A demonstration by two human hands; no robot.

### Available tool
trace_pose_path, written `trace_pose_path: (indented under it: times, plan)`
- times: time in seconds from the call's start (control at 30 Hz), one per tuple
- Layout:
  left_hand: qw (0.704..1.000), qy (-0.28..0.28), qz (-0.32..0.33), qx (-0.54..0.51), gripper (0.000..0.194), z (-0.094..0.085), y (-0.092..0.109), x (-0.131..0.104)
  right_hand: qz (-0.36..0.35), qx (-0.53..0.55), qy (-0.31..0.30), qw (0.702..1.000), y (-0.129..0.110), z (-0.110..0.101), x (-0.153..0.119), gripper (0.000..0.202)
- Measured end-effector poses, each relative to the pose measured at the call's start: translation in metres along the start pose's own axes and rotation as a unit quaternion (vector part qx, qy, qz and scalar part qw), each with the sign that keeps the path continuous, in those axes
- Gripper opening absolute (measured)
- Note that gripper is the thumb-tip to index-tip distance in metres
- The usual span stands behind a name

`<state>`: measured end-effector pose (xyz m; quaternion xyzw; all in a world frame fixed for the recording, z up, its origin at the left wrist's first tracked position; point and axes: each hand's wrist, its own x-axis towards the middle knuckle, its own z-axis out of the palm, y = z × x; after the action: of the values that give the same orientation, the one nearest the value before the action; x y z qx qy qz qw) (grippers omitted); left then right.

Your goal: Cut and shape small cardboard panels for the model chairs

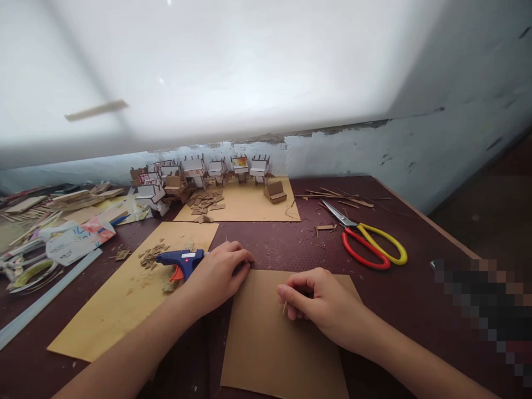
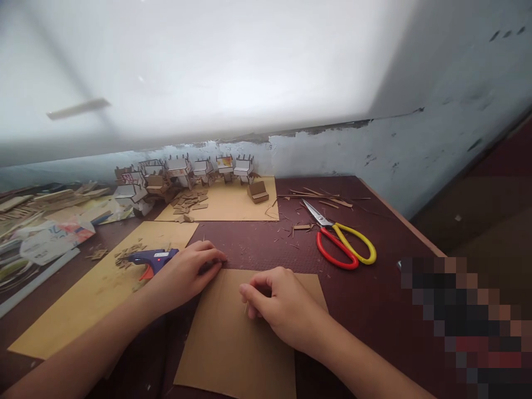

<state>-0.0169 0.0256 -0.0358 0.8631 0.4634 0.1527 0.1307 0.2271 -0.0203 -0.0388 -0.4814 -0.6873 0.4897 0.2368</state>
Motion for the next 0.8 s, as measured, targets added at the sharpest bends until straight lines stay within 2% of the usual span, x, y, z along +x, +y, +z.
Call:
trace_pose_path:
  times: [0.4, 0.8]
  plan:
    - [0.999, -0.005, 0.03, 0.016, 0.019, -0.0043, -0.0066, 0.0055, -0.001, -0.027, -0.008, 1.0, -0.0005, -0.0022, -0.0007, 0.043]
    - [0.996, -0.013, 0.044, 0.078, 0.018, -0.0028, 0.001, 0.0066, -0.025, -0.045, -0.013, 0.999, 0.0027, -0.0034, 0.001, 0.04]
